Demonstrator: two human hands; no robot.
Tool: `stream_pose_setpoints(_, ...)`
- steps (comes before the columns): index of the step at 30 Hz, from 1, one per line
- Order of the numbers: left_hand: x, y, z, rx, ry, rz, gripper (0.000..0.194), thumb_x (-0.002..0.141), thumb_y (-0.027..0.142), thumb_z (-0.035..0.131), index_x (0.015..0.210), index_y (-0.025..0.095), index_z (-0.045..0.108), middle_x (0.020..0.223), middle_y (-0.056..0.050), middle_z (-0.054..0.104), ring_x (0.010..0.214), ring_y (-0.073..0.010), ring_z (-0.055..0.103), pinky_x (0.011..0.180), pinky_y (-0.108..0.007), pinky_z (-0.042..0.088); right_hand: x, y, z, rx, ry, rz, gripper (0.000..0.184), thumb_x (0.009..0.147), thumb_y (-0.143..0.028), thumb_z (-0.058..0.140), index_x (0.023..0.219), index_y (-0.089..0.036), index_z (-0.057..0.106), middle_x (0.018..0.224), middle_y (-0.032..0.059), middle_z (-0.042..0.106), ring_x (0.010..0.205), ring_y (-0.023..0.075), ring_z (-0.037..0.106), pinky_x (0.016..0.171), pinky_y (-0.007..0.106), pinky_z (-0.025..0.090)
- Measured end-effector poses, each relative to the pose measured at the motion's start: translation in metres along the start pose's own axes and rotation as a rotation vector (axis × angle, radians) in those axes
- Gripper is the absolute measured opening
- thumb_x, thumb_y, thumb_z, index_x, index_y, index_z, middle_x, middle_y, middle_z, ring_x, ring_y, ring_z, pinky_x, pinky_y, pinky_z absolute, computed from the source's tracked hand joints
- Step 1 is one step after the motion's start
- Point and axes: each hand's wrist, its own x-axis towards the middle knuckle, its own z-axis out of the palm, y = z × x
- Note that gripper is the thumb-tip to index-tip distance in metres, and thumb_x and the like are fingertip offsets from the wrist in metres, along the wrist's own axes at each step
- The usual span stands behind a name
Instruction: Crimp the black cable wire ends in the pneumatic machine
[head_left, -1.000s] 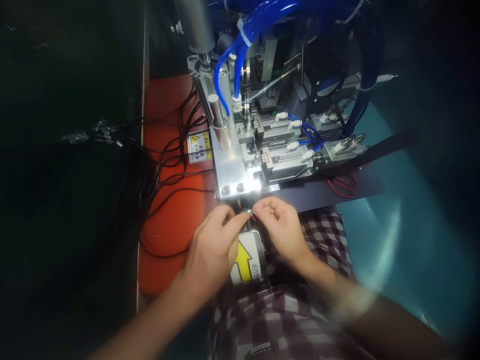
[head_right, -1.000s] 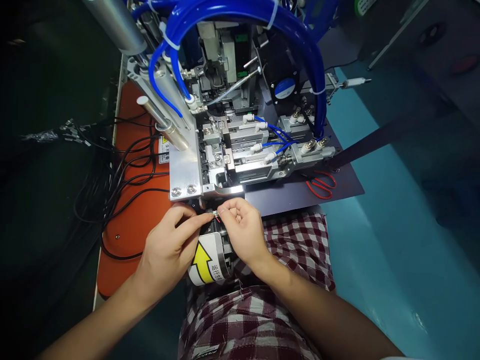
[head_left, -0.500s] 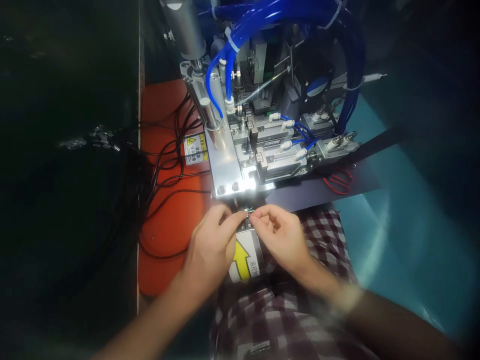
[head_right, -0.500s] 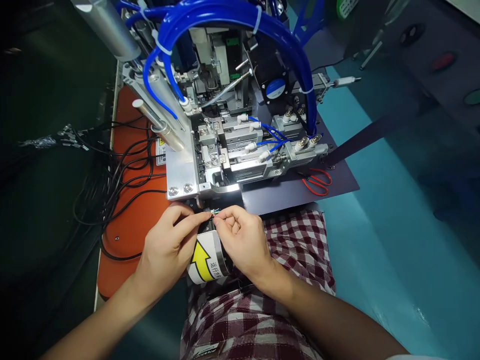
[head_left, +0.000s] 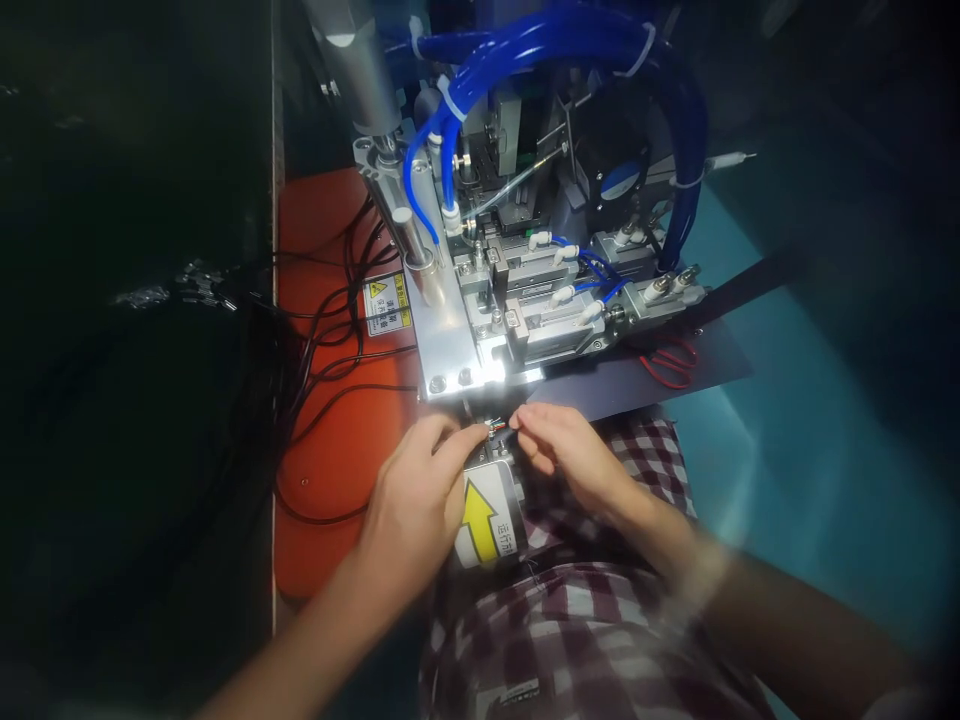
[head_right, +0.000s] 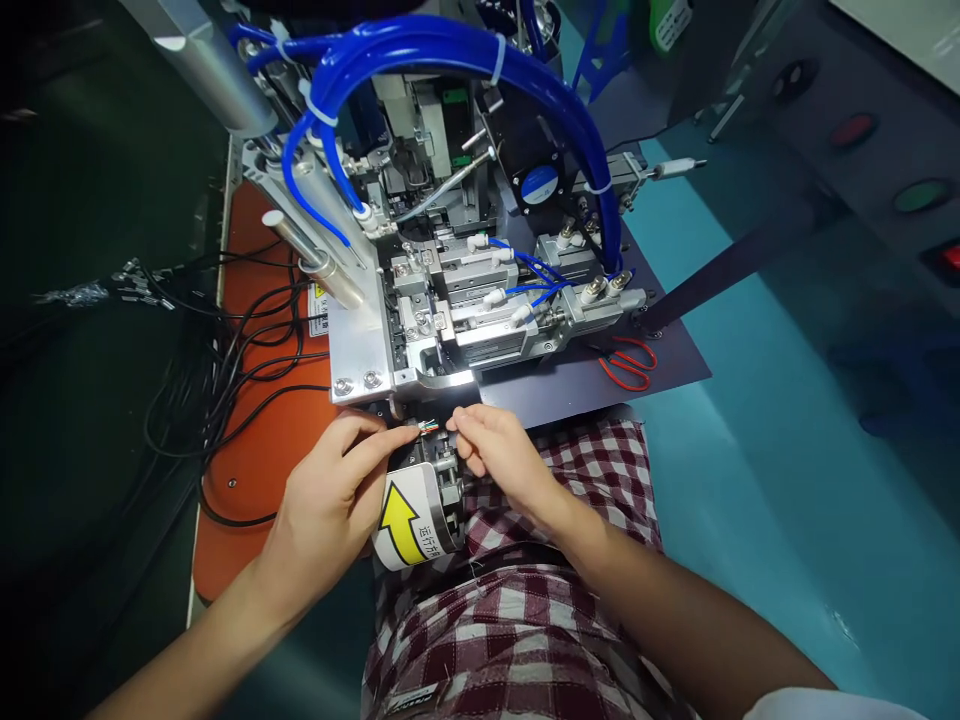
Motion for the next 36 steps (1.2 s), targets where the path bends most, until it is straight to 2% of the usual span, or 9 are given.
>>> stream_pose_setpoints(3, 0.0, 0.003, -0.003, -0.016, 0.022, -0.03, 0.026, 0.089, 0.007, 0.044, 0.104, 0.014, 0.064, 0.088, -0.006, 0.059, 0.081, -0.0156, 0.058, 0.072, -0.026, 0.05, 0.0, 0.006, 0.006, -0.163, 0.052, -0.151, 0.034, 0.092, -0.047, 0.045, 0.072, -0.019, 0.05, 0.055, -0.0063, 0.041, 0.047, 0.0093, 0.036, 0.048, 0.025, 0.028)
stream_pose_setpoints(6, -0.001, 0.004, -0.007, 0.118, 0.01, -0.018, 0.026, 0.088, 0.01, 0.045, 0.103, 0.015, 0.066, 0.086, -0.007, 0.058, 0.077, -0.0179, 0.057, 0.063, -0.028, 0.049, 0.0, 0.009, 0.015, -0.275, 0.136, -0.287, 0.028, 0.092, -0.039, 0.049, 0.071, -0.021, 0.045, 0.06, -0.0053, 0.042, 0.054, 0.0108, 0.039, 0.052, 0.026, 0.031)
stream_pose_setpoints(8, -0.002, 0.002, -0.008, 0.207, 0.007, -0.001, 0.026, 0.087, 0.012, 0.047, 0.102, 0.015, 0.068, 0.085, -0.008, 0.057, 0.076, -0.0196, 0.056, 0.059, -0.029, 0.047, 0.001, 0.01, 0.02, -0.226, 0.135, -0.309, 0.024, 0.091, -0.037, 0.05, 0.073, -0.021, 0.046, 0.06, -0.0059, 0.039, 0.053, 0.0104, 0.037, 0.05, 0.025, 0.03)
stream_pose_setpoints(11, -0.004, -0.005, -0.007, 0.149, -0.001, 0.04, 0.029, 0.088, 0.01, 0.045, 0.104, 0.014, 0.069, 0.086, -0.008, 0.057, 0.077, -0.0186, 0.056, 0.06, -0.028, 0.048, 0.001, 0.011, 0.022, -0.109, 0.119, -0.266, 0.025, 0.091, -0.038, 0.05, 0.072, -0.022, 0.044, 0.058, -0.0068, 0.036, 0.049, 0.0098, 0.033, 0.047, 0.025, 0.027)
stream_pose_setpoints(18, -0.006, -0.014, -0.005, 0.015, -0.001, 0.077, 0.03, 0.087, 0.004, 0.046, 0.106, 0.01, 0.069, 0.09, -0.009, 0.056, 0.081, -0.0173, 0.057, 0.067, -0.027, 0.05, -0.002, 0.011, 0.019, -0.344, 0.199, -0.428, 0.021, 0.092, -0.03, 0.048, 0.073, -0.021, 0.046, 0.063, -0.0041, 0.042, 0.057, 0.0111, 0.041, 0.055, 0.026, 0.033)
stream_pose_setpoints(25, -0.003, -0.011, -0.007, 0.153, -0.046, 0.054, 0.034, 0.086, 0.005, 0.045, 0.108, 0.015, 0.069, 0.088, -0.008, 0.056, 0.082, -0.0196, 0.056, 0.066, -0.03, 0.051, 0.003, 0.008, 0.023, 0.204, 0.065, -0.085, 0.032, 0.079, -0.043, 0.063, 0.068, -0.02, 0.045, 0.051, -0.0091, 0.034, 0.046, 0.0071, 0.026, 0.044, 0.023, 0.019)
stream_pose_setpoints(29, -0.005, -0.011, -0.013, 0.106, -0.099, 0.04, 0.036, 0.088, 0.007, 0.042, 0.11, 0.018, 0.067, 0.09, -0.007, 0.058, 0.083, -0.0178, 0.058, 0.068, -0.028, 0.052, 0.003, 0.004, 0.021, 0.237, 0.016, -0.052, 0.034, 0.075, -0.044, 0.067, 0.066, -0.019, 0.046, 0.051, -0.0088, 0.036, 0.047, 0.0068, 0.026, 0.045, 0.022, 0.018)
stream_pose_setpoints(32, -0.022, -0.015, -0.026, 0.047, -0.105, -0.044, 0.033, 0.09, 0.009, 0.041, 0.116, 0.017, 0.06, 0.097, -0.008, 0.062, 0.089, -0.0168, 0.061, 0.076, -0.027, 0.053, 0.002, 0.003, 0.019, 0.214, 0.012, -0.067, 0.033, 0.076, -0.044, 0.066, 0.067, -0.019, 0.045, 0.052, -0.0092, 0.035, 0.047, 0.0067, 0.026, 0.046, 0.022, 0.019)
stream_pose_setpoints(36, -0.048, -0.025, -0.048, 0.02, -0.049, -0.127, 0.016, 0.091, 0.019, 0.05, 0.102, 0.019, 0.062, 0.095, -0.005, 0.067, 0.089, -0.0171, 0.064, 0.078, -0.026, 0.053, 0.002, 0.004, 0.019, 0.202, 0.004, -0.085, 0.033, 0.074, -0.044, 0.067, 0.067, -0.019, 0.046, 0.052, -0.0093, 0.036, 0.047, 0.0064, 0.026, 0.046, 0.022, 0.02)
